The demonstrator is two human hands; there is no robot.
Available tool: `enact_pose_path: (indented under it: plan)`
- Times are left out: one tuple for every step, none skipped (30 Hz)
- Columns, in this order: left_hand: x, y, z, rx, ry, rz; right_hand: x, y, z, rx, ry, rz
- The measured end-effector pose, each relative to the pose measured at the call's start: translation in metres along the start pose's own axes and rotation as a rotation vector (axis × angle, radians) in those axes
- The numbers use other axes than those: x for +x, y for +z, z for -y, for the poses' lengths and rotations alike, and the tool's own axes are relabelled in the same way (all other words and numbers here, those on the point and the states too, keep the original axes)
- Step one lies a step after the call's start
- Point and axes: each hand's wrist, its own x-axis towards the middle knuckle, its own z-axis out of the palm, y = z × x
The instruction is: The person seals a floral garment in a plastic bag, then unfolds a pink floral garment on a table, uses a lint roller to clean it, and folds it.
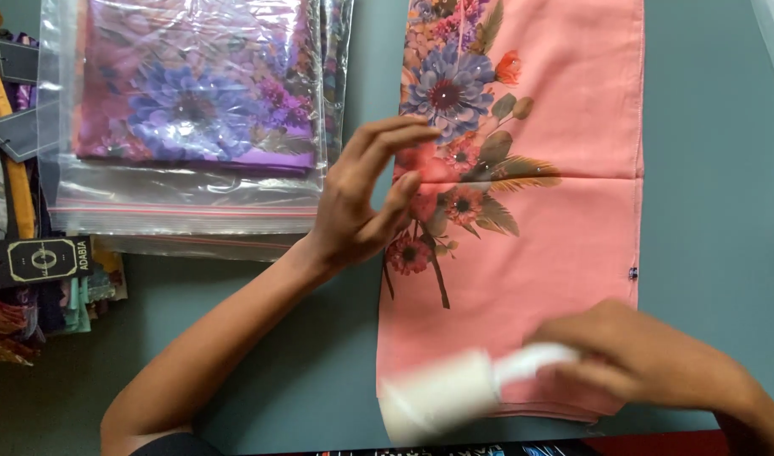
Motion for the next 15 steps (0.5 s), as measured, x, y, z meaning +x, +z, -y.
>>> enact_pose_path:
  plan:
    - [-0.001,0.002,0.002,0.001,-0.003,0.001,0.002,0.001,-0.004,0.002,-0.001,0.002]
    - [-0.002,0.004,0.004,0.012,-0.004,0.03,0.003,0.001,-0.008,-0.036,0.125,-0.197]
    - [-0.003,0.005,0.007,0.023,-0.005,0.06,0.005,0.001,-0.012,-0.073,0.249,-0.398]
    - [-0.004,0.008,0.013,0.026,-0.007,0.061,0.009,0.0,-0.013,-0.071,0.247,-0.398]
    - [-0.004,0.011,0.019,0.071,-0.016,0.061,0.014,-0.002,-0.015,-0.119,0.232,-0.363]
    - [-0.005,0.013,0.025,0.119,-0.029,0.058,0.019,-0.004,-0.016,-0.167,0.213,-0.325]
    - [-0.005,0.015,0.029,0.123,-0.034,0.056,0.019,-0.006,-0.016,-0.167,0.208,-0.321]
    - [-0.006,0.017,0.033,0.182,0.02,0.076,0.019,-0.008,-0.015,-0.126,0.128,-0.137]
    - [-0.006,0.019,0.037,0.241,0.074,0.097,0.019,-0.01,-0.015,-0.085,0.046,0.046]
    - [-0.007,0.02,0.038,0.242,0.071,0.095,0.018,-0.014,-0.009,-0.085,0.044,0.05]
    - [-0.009,0.022,0.04,0.301,0.104,0.082,0.016,-0.018,-0.004,-0.039,-0.047,0.097]
    - [-0.01,0.025,0.041,0.357,0.135,0.07,0.012,-0.023,0.001,0.01,-0.135,0.144]
    - [-0.009,0.026,0.04,0.355,0.13,0.07,0.007,-0.017,-0.014,0.013,-0.134,0.149]
    - [-0.008,0.026,0.039,0.369,0.134,0.069,0.003,-0.01,-0.029,0.003,-0.088,-0.014]
    - [-0.008,0.025,0.038,0.383,0.139,0.068,-0.002,-0.004,-0.044,-0.006,-0.043,-0.178]
